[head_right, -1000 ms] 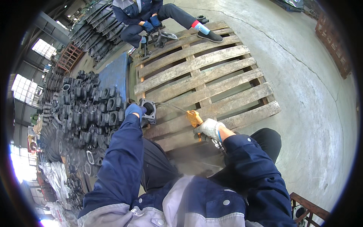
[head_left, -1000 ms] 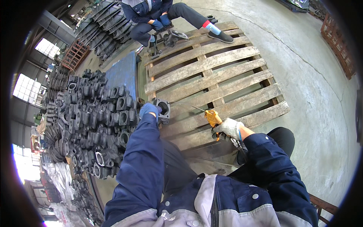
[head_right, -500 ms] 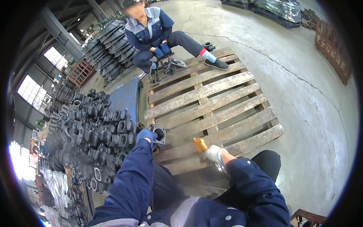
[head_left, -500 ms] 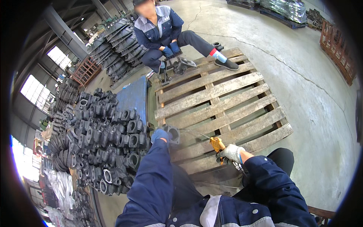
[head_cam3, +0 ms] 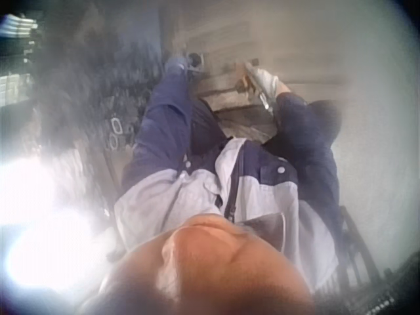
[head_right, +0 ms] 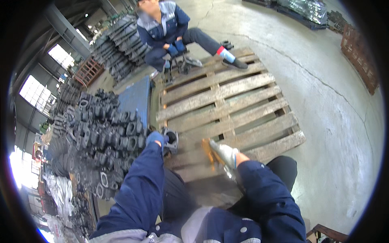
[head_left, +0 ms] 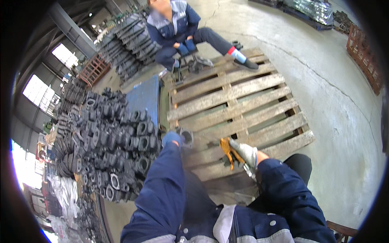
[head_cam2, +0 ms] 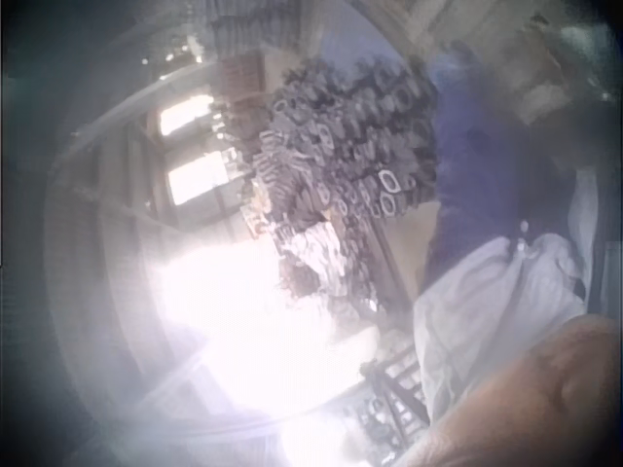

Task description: The person sits on a pallet and uses a handheld air blow gun to clean metal parts, then places them into a red metal crate. The person handles the parts one at a time, blowing off debris before stacking them.

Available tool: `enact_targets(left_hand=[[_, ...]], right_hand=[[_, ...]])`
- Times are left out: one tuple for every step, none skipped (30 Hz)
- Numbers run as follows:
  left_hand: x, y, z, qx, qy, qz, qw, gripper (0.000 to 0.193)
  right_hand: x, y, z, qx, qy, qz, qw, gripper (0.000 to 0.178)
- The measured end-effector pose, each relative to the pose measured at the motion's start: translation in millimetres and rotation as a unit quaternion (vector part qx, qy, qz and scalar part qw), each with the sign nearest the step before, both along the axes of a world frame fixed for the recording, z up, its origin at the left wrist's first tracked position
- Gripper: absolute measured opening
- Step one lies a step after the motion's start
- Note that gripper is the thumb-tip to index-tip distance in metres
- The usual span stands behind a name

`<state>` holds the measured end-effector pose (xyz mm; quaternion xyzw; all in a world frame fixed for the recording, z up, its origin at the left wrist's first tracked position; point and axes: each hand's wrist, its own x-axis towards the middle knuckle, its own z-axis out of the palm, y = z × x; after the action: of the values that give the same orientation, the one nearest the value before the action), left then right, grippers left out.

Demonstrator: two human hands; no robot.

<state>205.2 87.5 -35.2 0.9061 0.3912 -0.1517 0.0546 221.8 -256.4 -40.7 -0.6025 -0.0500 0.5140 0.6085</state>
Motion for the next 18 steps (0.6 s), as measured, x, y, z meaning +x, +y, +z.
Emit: enact_targets(left_hand=[[1.4,0.2,-0.4,-0.005,0.0,0.024,1.0,0.048],[0.7,0.2,-1.3,-0.007,-0.013,0.028,1.0,0.048],[4.1,0.4,-1.6,-0.017,0.017,0.018,1.0,0.052],[6.1,-1.6,-2.8,-0.001,0.027,0.039,0.999,0.054],[10.5,-3.1,-2.9,0.015,0.033,0.06,0.998,0.056],[12.7,-5.1,-2.6,0.016,0.047,0.062,0.997,0.057],[15.5,-7.1,-1.5,0.018,0.059,0.066,0.996,0.058],[17.1,-9.5,-0.1,0.023,0.067,0.071,0.995,0.059],[17.5,-11.9,2.0,0.017,0.066,0.061,0.996,0.058],[17.4,-14.2,4.3,0.014,0.063,0.054,0.996,0.058],[16.2,-16.4,6.7,0.015,0.064,0.053,0.996,0.057],[15.8,-18.6,9.0,0.019,0.064,0.048,0.997,0.057],[15.3,-20.5,10.8,0.015,0.062,0.039,0.997,0.057],[15.2,-21.5,12.4,0.011,0.065,0.036,0.997,0.056],[15.7,-22.4,12.9,0.009,0.07,0.041,0.997,0.056],[16.3,-22.7,12.6,0.01,0.071,0.032,0.997,0.056],[17.5,-22.5,11.3,0.014,0.073,0.031,0.997,0.055],[18.3,-21.6,9.1,0.021,0.078,0.04,0.996,0.055]], right_hand=[[4.4,-4.1,-1.6,-0.021,-0.023,0.029,0.999,0.069],[5.7,-3.3,-4.1,-0.003,0.016,0.012,1.0,0.067],[6.5,-4.7,-6.6,0.007,0.043,-0.002,0.999,0.065],[7.8,-5.7,-8.7,0.004,0.049,0.001,0.999,0.065],[9.3,-7.2,-10.4,0.003,0.052,0.003,0.999,0.064],[8.9,-8.0,-11.9,0.022,0.074,-0.008,0.997,0.063],[8.9,-8.5,-12.7,0.029,0.08,-0.012,0.996,0.063],[8.7,-9.3,-12.9,0.036,0.092,-0.014,0.995,0.065],[8.1,-9.3,-12.5,0.032,0.106,-0.019,0.994,0.067],[6.8,-9.6,-11.7,0.039,0.096,-0.04,0.994,0.064],[5.9,-9.8,-10.6,0.041,0.106,-0.04,0.993,0.063],[5.4,-9.4,-9.4,0.044,0.116,-0.041,0.991,0.063],[5.1,-9.7,-8.4,0.028,0.133,-0.051,0.989,0.062],[4.5,-10.0,-8.2,0.037,0.124,-0.045,0.991,0.061],[4.7,-10.6,-9.0,0.027,0.121,-0.048,0.991,0.061],[5.1,-11.2,-10.7,0.013,0.119,-0.055,0.991,0.06],[5.6,-11.7,-13.7,0.029,0.128,-0.052,0.99,0.06],[6.1,-12.1,-17.8,0.04,0.138,-0.053,0.988,0.06]])
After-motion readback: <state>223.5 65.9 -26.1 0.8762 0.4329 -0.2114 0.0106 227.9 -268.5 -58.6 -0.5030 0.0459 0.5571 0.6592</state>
